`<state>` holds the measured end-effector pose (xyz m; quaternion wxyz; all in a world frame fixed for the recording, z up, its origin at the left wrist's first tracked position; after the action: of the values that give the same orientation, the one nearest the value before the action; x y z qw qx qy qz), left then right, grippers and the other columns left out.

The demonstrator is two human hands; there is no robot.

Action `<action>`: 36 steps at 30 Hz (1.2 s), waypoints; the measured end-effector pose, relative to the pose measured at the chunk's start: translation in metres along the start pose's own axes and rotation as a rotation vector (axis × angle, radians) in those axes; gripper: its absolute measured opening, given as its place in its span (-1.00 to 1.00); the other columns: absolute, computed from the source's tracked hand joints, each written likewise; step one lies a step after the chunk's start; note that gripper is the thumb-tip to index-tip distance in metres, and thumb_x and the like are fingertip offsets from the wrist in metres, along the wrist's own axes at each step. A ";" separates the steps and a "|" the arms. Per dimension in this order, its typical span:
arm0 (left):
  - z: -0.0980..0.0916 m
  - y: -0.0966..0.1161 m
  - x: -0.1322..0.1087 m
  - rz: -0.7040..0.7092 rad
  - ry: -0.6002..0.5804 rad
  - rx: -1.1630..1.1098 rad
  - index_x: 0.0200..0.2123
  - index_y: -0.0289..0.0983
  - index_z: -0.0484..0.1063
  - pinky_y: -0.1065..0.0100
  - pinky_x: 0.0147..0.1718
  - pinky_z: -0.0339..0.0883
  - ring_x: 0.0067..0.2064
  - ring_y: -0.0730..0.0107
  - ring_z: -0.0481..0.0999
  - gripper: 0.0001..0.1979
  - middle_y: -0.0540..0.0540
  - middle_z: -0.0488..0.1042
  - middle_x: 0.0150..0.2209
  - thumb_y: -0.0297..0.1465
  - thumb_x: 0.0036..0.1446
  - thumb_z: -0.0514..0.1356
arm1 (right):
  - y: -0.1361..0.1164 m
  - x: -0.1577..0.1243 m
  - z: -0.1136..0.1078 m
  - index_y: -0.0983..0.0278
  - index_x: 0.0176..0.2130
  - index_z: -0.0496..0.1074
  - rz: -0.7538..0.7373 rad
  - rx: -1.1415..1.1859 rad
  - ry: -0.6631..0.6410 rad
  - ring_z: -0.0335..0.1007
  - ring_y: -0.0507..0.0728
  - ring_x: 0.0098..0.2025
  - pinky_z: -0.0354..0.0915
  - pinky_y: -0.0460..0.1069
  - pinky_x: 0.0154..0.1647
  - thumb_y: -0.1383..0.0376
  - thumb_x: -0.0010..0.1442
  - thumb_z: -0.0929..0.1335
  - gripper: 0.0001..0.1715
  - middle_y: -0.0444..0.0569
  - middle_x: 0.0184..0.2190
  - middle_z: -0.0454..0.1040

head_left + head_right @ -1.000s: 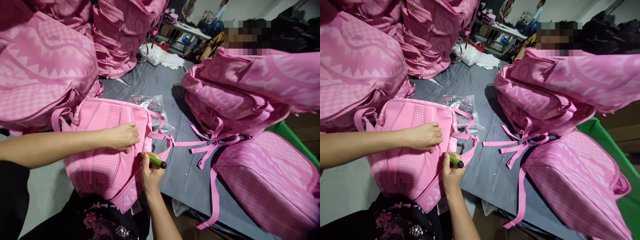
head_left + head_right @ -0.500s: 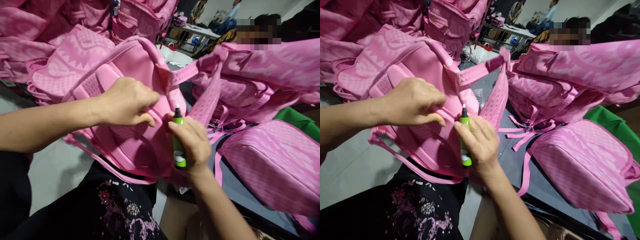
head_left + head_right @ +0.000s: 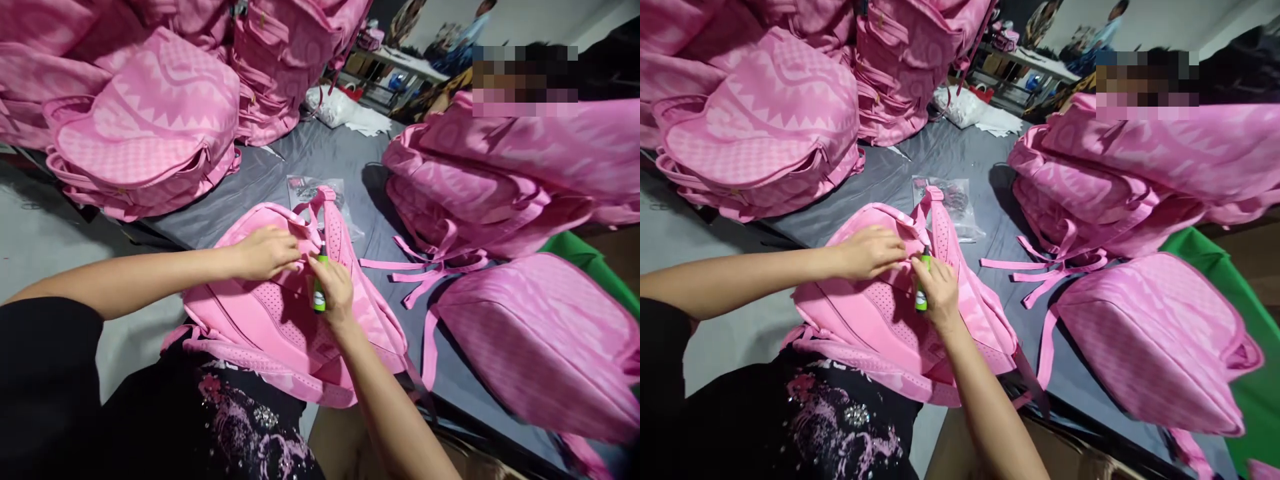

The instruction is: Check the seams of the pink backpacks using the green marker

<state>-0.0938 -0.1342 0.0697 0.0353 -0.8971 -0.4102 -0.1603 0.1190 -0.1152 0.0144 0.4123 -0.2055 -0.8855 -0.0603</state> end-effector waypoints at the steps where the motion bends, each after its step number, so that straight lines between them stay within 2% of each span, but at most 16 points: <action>1: -0.006 -0.005 0.005 -0.042 0.061 -0.008 -0.05 -0.28 0.47 0.20 -0.01 0.28 0.04 0.18 0.46 -0.77 -0.19 0.53 0.00 -0.35 0.35 0.08 | -0.003 0.005 0.006 0.22 0.17 0.34 0.018 0.013 0.016 0.53 0.21 0.01 0.44 0.15 -0.05 0.39 0.32 0.30 -0.57 0.13 -0.04 0.59; 3: -0.011 -0.018 0.018 -0.137 0.103 -0.018 0.13 -0.27 0.39 0.15 0.11 0.21 0.21 0.10 0.33 -0.64 -0.22 0.41 0.19 -0.34 0.29 0.17 | -0.009 0.013 0.015 0.22 0.10 0.37 0.090 0.024 0.062 0.54 0.19 -0.10 0.43 0.14 -0.09 0.36 0.31 0.31 -0.64 0.06 -0.16 0.60; 4: -0.009 -0.024 0.026 -0.174 0.062 -0.019 0.23 -0.26 0.30 0.12 0.13 0.18 0.25 0.05 0.28 -0.48 -0.24 0.35 0.24 -0.30 0.23 0.25 | -0.013 0.014 0.019 0.21 0.08 0.38 0.135 0.032 0.086 0.53 0.18 -0.15 0.42 0.14 -0.12 0.35 0.31 0.31 -0.66 0.04 -0.21 0.58; 6: 0.000 -0.033 0.040 -0.237 -0.092 0.006 0.32 -0.30 0.16 0.08 0.11 0.17 0.22 -0.06 0.30 -0.19 -0.30 0.35 0.22 -0.20 0.08 0.38 | -0.023 0.013 0.020 0.20 0.06 0.36 0.209 0.074 0.104 0.50 0.17 -0.20 0.42 0.14 -0.15 0.35 0.30 0.31 -0.68 0.01 -0.25 0.55; 7: 0.006 -0.036 0.045 -0.260 -0.164 0.031 0.31 -0.33 0.17 0.07 0.08 0.19 0.16 -0.07 0.35 -0.15 -0.31 0.40 0.16 -0.17 0.03 0.41 | -0.028 0.011 0.019 0.19 0.05 0.35 0.227 0.110 0.089 0.48 0.17 -0.21 0.41 0.14 -0.16 0.35 0.29 0.32 -0.68 0.01 -0.26 0.53; 9: 0.016 -0.039 0.050 -0.281 -0.231 0.092 0.24 -0.36 0.25 0.10 0.02 0.21 0.06 -0.07 0.42 -0.20 -0.32 0.47 0.05 -0.12 0.03 0.40 | -0.037 0.007 0.013 0.19 0.04 0.34 0.241 0.190 0.041 0.45 0.19 -0.21 0.41 0.15 -0.16 0.33 0.27 0.34 -0.67 0.02 -0.27 0.49; 11: 0.021 -0.037 0.048 -0.238 -0.214 0.132 0.25 -0.38 0.22 0.11 0.02 0.20 0.07 -0.05 0.42 -0.23 -0.35 0.45 0.08 -0.12 0.09 0.36 | -0.038 0.003 0.006 0.20 0.05 0.36 0.233 0.243 -0.013 0.46 0.23 -0.17 0.42 0.18 -0.12 0.28 0.27 0.36 -0.65 0.05 -0.26 0.49; 14: 0.024 -0.034 0.041 -0.152 -0.140 0.154 0.39 -0.37 -0.05 -0.01 0.20 0.07 0.27 -0.11 0.26 -0.05 -0.42 0.25 0.28 -0.08 0.11 0.32 | -0.026 -0.003 0.003 0.19 0.14 0.34 0.250 0.291 -0.083 0.51 0.29 -0.05 0.43 0.24 -0.02 0.17 0.31 0.33 -0.57 0.11 -0.13 0.55; 17: 0.029 -0.030 0.040 -0.123 -0.131 0.173 0.44 -0.34 -0.25 -0.24 0.30 -0.17 0.42 -0.22 0.00 0.15 -0.48 0.01 0.41 -0.02 0.03 0.36 | -0.008 -0.012 0.007 0.21 0.27 0.19 0.381 0.413 -0.043 0.57 0.27 -0.07 0.48 0.23 -0.02 0.10 0.34 0.30 -0.41 0.14 -0.07 0.55; 19: 0.035 -0.028 0.044 -0.144 -0.163 0.194 0.45 -0.29 -0.29 -0.34 0.28 -0.22 0.43 -0.30 -0.06 0.24 -0.51 -0.08 0.43 -0.05 -0.05 0.42 | 0.000 -0.018 0.011 0.22 0.27 0.14 0.463 0.503 -0.009 0.60 0.24 -0.10 0.51 0.20 -0.06 0.11 0.33 0.31 -0.38 0.14 -0.07 0.56; 22: 0.044 -0.027 0.051 -0.206 -0.219 0.209 0.46 -0.31 -0.27 -0.29 0.27 -0.12 0.38 -0.29 0.08 0.22 -0.52 0.01 0.40 -0.13 -0.04 0.44 | 0.004 -0.018 0.013 0.22 0.20 0.21 0.486 0.506 -0.040 0.61 0.23 -0.11 0.52 0.17 -0.08 0.16 0.31 0.34 -0.47 0.11 -0.10 0.58; 25: 0.046 -0.025 0.054 -0.214 -0.239 0.198 0.45 -0.38 -0.20 -0.14 0.22 0.04 0.27 -0.21 0.23 0.05 -0.48 0.19 0.31 -0.20 0.10 0.35 | 0.007 -0.008 0.007 0.23 0.13 0.31 0.397 0.375 -0.116 0.61 0.23 -0.12 0.52 0.15 -0.10 0.19 0.30 0.35 -0.56 0.10 -0.14 0.62; 28: 0.045 -0.026 0.055 -0.216 -0.230 0.198 0.44 -0.41 -0.13 -0.09 0.18 0.09 0.26 -0.19 0.23 -0.04 -0.46 0.21 0.30 -0.23 0.15 0.30 | 0.013 0.004 -0.001 0.24 0.07 0.41 0.336 0.312 -0.204 0.61 0.24 -0.15 0.51 0.13 -0.12 0.13 0.32 0.32 -0.61 0.10 -0.15 0.63; 32: 0.048 -0.028 0.056 -0.244 -0.236 0.164 0.43 -0.37 -0.12 -0.03 0.16 0.10 0.25 -0.15 0.24 -0.09 -0.41 0.20 0.32 -0.24 0.16 0.27 | 0.024 0.020 -0.008 0.23 0.01 0.49 0.414 0.352 -0.331 0.59 0.21 -0.16 0.47 0.12 -0.11 0.16 0.33 0.30 -0.67 0.06 -0.15 0.63; 36: 0.051 -0.030 0.059 -0.275 -0.243 0.152 0.43 -0.37 -0.11 -0.05 0.18 0.07 0.26 -0.18 0.22 -0.08 -0.41 0.18 0.32 -0.26 0.14 0.28 | 0.033 0.042 -0.007 0.22 -0.02 0.48 0.454 0.405 -0.550 0.56 0.16 -0.22 0.43 0.08 -0.17 0.22 0.31 0.31 -0.71 -0.01 -0.20 0.63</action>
<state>-0.0669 -0.0619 0.0380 0.0311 -0.8402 -0.5409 -0.0226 0.1136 -0.0737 0.0491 0.1948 -0.3191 -0.8888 0.2649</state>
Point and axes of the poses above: each hand's wrist, its own x-axis towards the middle knuckle, its own z-axis out of the palm, y = z × x, the point moved 2 cm from there along x, towards the middle knuckle
